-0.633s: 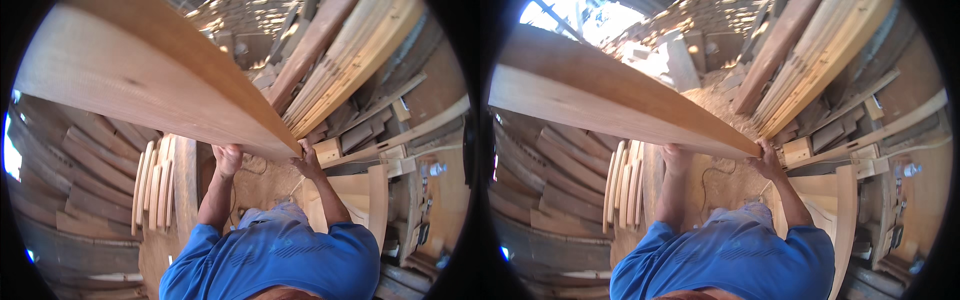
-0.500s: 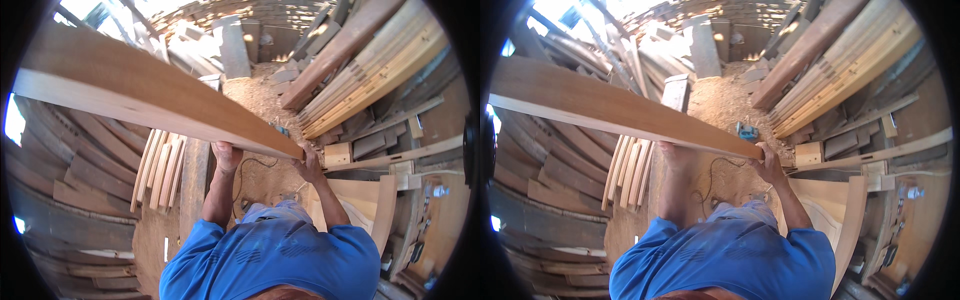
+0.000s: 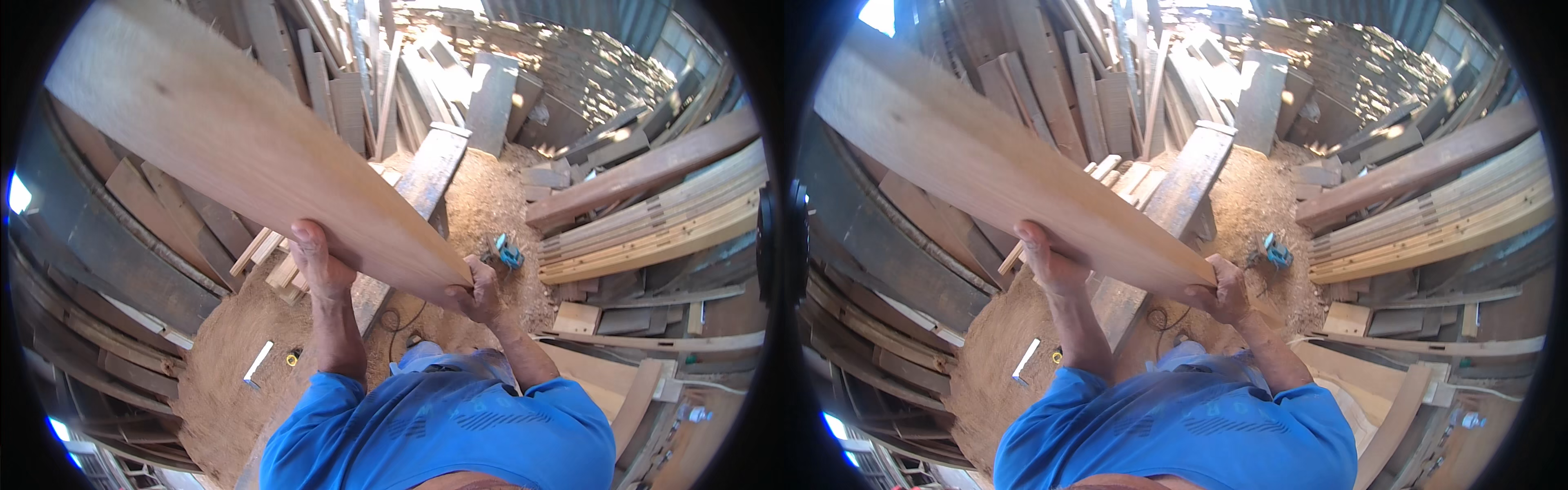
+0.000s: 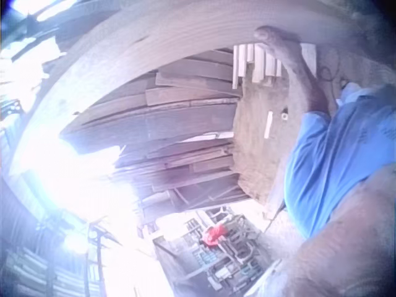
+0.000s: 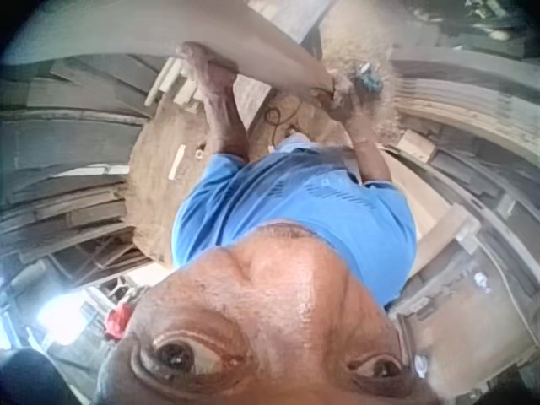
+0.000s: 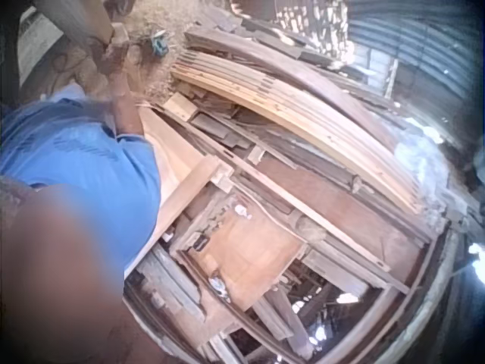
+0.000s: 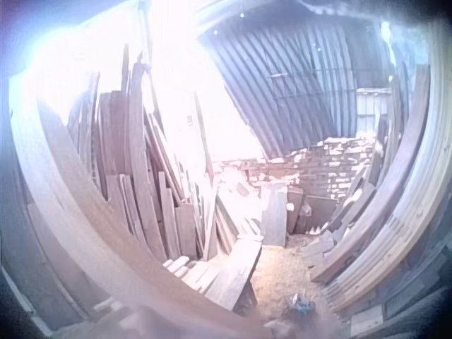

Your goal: The person uses a handheld electric router to shape the edge of a long wooden plank on a workbench. After routing, the person lifts the plank, inspects the edge, and places it with other finished pieces. The person then picks up another plank and begins routing its edge.

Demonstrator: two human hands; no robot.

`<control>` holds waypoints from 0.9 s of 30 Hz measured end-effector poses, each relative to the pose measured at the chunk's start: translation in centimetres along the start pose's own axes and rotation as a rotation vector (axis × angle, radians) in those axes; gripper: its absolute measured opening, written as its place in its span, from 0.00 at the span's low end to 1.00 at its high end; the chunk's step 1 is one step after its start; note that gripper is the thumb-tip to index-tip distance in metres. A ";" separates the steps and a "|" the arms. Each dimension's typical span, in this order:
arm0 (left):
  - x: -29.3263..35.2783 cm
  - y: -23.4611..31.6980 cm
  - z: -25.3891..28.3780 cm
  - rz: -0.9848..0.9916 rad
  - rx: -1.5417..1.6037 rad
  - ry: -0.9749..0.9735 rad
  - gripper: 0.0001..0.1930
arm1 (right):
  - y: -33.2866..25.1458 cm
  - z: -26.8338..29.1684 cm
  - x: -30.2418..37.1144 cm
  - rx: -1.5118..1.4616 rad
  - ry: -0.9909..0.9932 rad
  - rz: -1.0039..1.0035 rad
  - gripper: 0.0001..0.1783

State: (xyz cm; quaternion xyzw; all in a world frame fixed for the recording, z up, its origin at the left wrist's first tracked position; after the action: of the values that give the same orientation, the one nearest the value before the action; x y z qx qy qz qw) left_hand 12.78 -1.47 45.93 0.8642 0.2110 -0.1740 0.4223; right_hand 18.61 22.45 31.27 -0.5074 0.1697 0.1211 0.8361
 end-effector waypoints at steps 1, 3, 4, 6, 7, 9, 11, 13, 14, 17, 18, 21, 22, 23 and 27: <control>-0.6 2.3 -0.2 -0.063 -0.084 0.000 0.37 | -1.7 -1.1 -1.1 -0.034 -0.046 -0.019 0.33; -1.6 6.2 -0.7 -0.178 -0.240 0.009 0.36 | -2.8 -3.4 -2.4 -0.113 -0.164 -0.072 0.33; -2.2 7.6 -0.9 -0.186 -0.301 -0.027 0.36 | -3.6 -4.5 -3.0 -0.217 -0.180 -0.073 0.34; -3.2 10.5 -0.9 -0.205 -0.438 -0.091 0.36 | -5.6 -7.5 -4.1 -0.433 -0.224 -0.076 0.35; -3.6 11.5 -1.4 -0.242 -0.456 -0.147 0.36 | -6.2 -8.7 -4.3 -0.484 -0.236 -0.076 0.36; -4.3 13.1 -2.1 -0.239 -0.528 -0.159 0.36 | -7.1 -10.8 -4.6 -0.579 -0.263 -0.075 0.38; -4.7 14.5 -2.4 -0.208 -0.532 -0.217 0.37 | -7.5 -12.6 -4.6 -0.588 -0.299 -0.042 0.41; -4.9 14.9 -1.4 -0.122 -0.336 -0.324 0.39 | -7.6 -13.9 -4.1 -0.600 -0.359 -0.028 0.43; -5.0 14.0 0.0 -0.036 -0.261 -0.317 0.42 | -7.4 -14.5 -3.7 -0.608 -0.399 -0.033 0.44; -2.5 8.4 6.1 0.283 -0.111 -0.216 0.42 | -9.2 -15.1 -2.9 -0.721 -0.424 -0.025 0.46; 0.3 4.8 9.0 0.452 -0.082 -0.156 0.41 | -9.4 -15.0 -2.5 -0.769 -0.414 -0.027 0.47; 12.0 -4.6 14.9 0.908 -0.049 -0.014 0.37 | -8.2 -15.9 -1.7 -0.957 -0.465 -0.032 0.45; 15.3 -6.8 15.5 1.021 -0.032 0.016 0.36 | -7.6 -16.0 -1.2 -1.035 -0.473 -0.046 0.44; 17.3 -8.5 15.5 1.102 -0.027 0.022 0.36 | -4.0 -17.1 0.0 -0.938 -0.519 -0.120 0.42; 21.3 -10.8 14.0 1.229 -0.067 0.005 0.33 | -2.1 -12.4 -2.3 -0.953 -0.792 -0.248 0.30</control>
State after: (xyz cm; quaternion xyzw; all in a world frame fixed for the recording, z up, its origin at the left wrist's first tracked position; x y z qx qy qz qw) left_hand 23.63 -2.11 20.50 0.8145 -0.3193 0.1100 0.4718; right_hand 15.33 10.35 28.62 -0.7568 -0.2851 0.2642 0.5255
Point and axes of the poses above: each hand's wrist, its own x-axis away from the middle knuckle, its own z-axis out of the back of the hand, y = z × x, the point moved 4 cm from there along -x, towards the middle knuckle, and after that the axes turned 12 degrees about x, right-handed, at the moved point
